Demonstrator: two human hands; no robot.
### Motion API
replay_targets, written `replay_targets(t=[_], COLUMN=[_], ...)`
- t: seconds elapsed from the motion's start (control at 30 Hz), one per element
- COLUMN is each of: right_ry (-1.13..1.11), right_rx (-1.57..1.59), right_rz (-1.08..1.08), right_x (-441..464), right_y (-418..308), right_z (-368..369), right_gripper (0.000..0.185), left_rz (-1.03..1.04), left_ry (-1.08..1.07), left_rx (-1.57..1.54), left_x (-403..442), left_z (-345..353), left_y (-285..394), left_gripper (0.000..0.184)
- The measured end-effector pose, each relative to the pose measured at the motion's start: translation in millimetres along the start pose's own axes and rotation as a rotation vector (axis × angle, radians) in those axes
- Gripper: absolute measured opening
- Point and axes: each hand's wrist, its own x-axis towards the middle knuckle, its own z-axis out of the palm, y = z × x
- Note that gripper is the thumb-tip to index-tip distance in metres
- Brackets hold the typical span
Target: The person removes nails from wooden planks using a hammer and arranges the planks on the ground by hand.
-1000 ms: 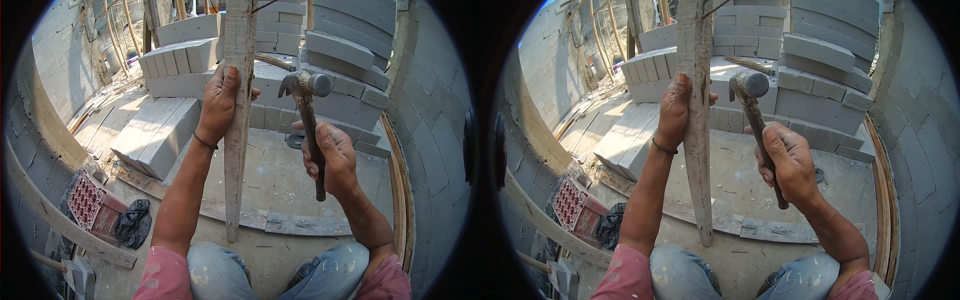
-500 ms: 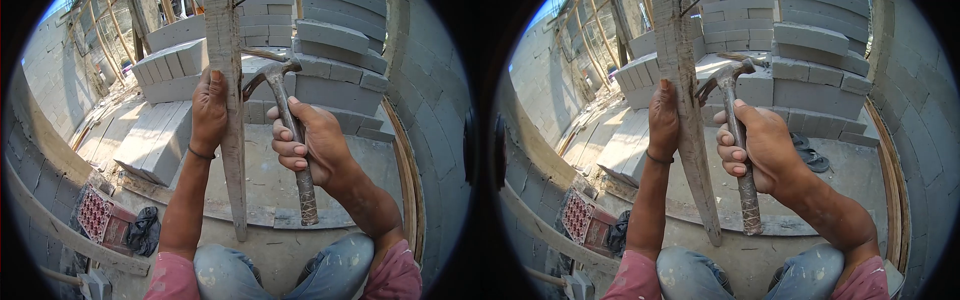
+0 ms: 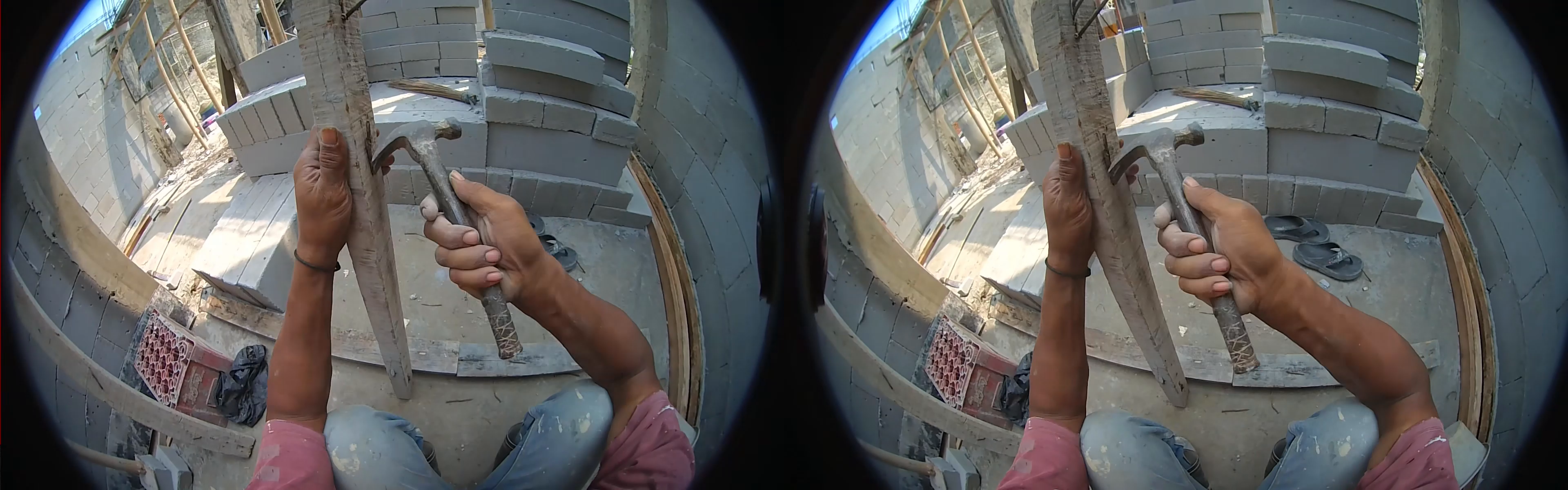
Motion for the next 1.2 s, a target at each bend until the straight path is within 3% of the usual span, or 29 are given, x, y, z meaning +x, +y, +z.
replay_targets(t=[0.03, 0.07, 0.1, 0.27, 0.47, 0.67, 0.73, 1.2], right_ry=[-0.202, -0.054, -0.021, 0.183, 0.074, 0.166, 0.208, 0.268], right_rx=[0.001, -0.402, -0.568, -1.085, -0.98, -1.047, -1.082, -1.268], right_rz=[0.14, 0.083, 0.033, -0.416, -0.425, -0.512, -0.533, -0.461], right_x=[1.7, -7.7, -8.4, -6.4, -1.8, -7.9, -13.5, -16.4], right_y=[-3.1, 7.1, 20.5, -2.1, -15.3, -33.6, -41.8, -54.6], right_z=[-11.6, 0.2, 1.5, 5.5, 30.1, 46.4, 51.7, 50.4], right_gripper=[0.048, 0.054, 0.053, 0.04, 0.041, 0.042, 0.043, 0.043], left_rz=[0.004, -0.034, -0.065, -0.105, -0.142, -0.155, -0.146, -0.145], left_ry=[0.003, 0.004, 0.002, 0.021, -0.076, -0.155, -0.163, -0.184], left_rx=[0.002, 0.036, 0.069, -0.028, -0.062, -0.133, -0.113, -0.169], left_x=[4.2, 12.6, 21.0, 15.9, 16.5, 15.6, 14.7, 12.6], left_z=[-11.8, -28.3, -39.4, -41.7, -13.3, 1.6, 3.2, 9.1], left_y=[-8.7, -23.6, -30.2, -15.3, -23.0, -24.8, -24.2, -24.8], left_gripper=[0.054, 0.056, 0.058, 0.062, 0.064, 0.064, 0.074, 0.065])
